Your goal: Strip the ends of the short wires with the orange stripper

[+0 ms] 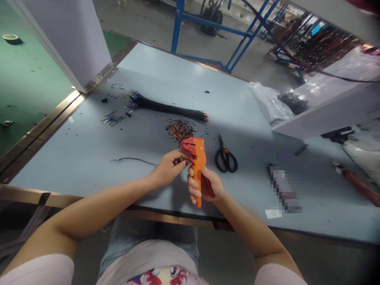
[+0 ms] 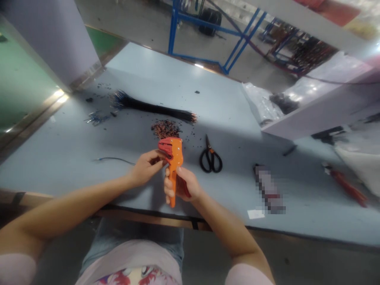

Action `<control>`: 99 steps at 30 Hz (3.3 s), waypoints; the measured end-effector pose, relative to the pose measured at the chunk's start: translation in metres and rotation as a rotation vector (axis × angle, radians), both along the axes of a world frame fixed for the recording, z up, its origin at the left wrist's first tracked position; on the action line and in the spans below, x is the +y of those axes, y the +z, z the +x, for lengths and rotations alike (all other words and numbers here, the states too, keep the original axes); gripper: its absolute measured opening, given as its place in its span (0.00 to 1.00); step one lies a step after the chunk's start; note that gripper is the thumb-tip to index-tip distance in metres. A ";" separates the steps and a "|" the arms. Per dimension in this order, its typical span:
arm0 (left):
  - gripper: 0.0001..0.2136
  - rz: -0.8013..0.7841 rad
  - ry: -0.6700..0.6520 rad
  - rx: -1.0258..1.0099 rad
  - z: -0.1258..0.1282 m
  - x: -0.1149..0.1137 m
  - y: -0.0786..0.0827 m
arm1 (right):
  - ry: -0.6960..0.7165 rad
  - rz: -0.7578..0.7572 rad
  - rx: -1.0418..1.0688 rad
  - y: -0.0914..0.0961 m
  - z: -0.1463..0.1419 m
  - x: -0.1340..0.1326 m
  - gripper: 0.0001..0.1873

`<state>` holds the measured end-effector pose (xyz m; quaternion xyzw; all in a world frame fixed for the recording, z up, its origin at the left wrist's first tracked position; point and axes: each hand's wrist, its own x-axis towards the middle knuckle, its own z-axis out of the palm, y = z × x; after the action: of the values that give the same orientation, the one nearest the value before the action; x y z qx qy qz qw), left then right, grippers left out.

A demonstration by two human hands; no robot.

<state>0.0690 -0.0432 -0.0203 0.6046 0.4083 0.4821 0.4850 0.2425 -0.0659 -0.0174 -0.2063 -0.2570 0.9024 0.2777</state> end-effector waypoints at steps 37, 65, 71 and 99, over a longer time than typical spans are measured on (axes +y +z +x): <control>0.06 0.116 0.297 0.378 -0.035 0.037 -0.003 | -0.320 -0.036 -0.089 0.020 0.009 0.024 0.18; 0.06 0.399 0.038 0.703 -0.028 0.036 -0.018 | -0.348 0.253 -0.214 -0.014 0.020 0.049 0.19; 0.06 0.302 0.392 0.468 -0.038 0.043 -0.013 | -0.334 0.278 -0.206 -0.012 0.014 0.041 0.22; 0.06 0.505 0.354 0.524 -0.035 0.035 -0.004 | -0.116 0.283 -0.327 -0.008 0.002 0.017 0.25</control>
<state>0.0344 -0.0081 -0.0243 0.7276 0.4845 0.4730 0.1102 0.2447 -0.0484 -0.0256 -0.3234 -0.4103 0.7944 0.3099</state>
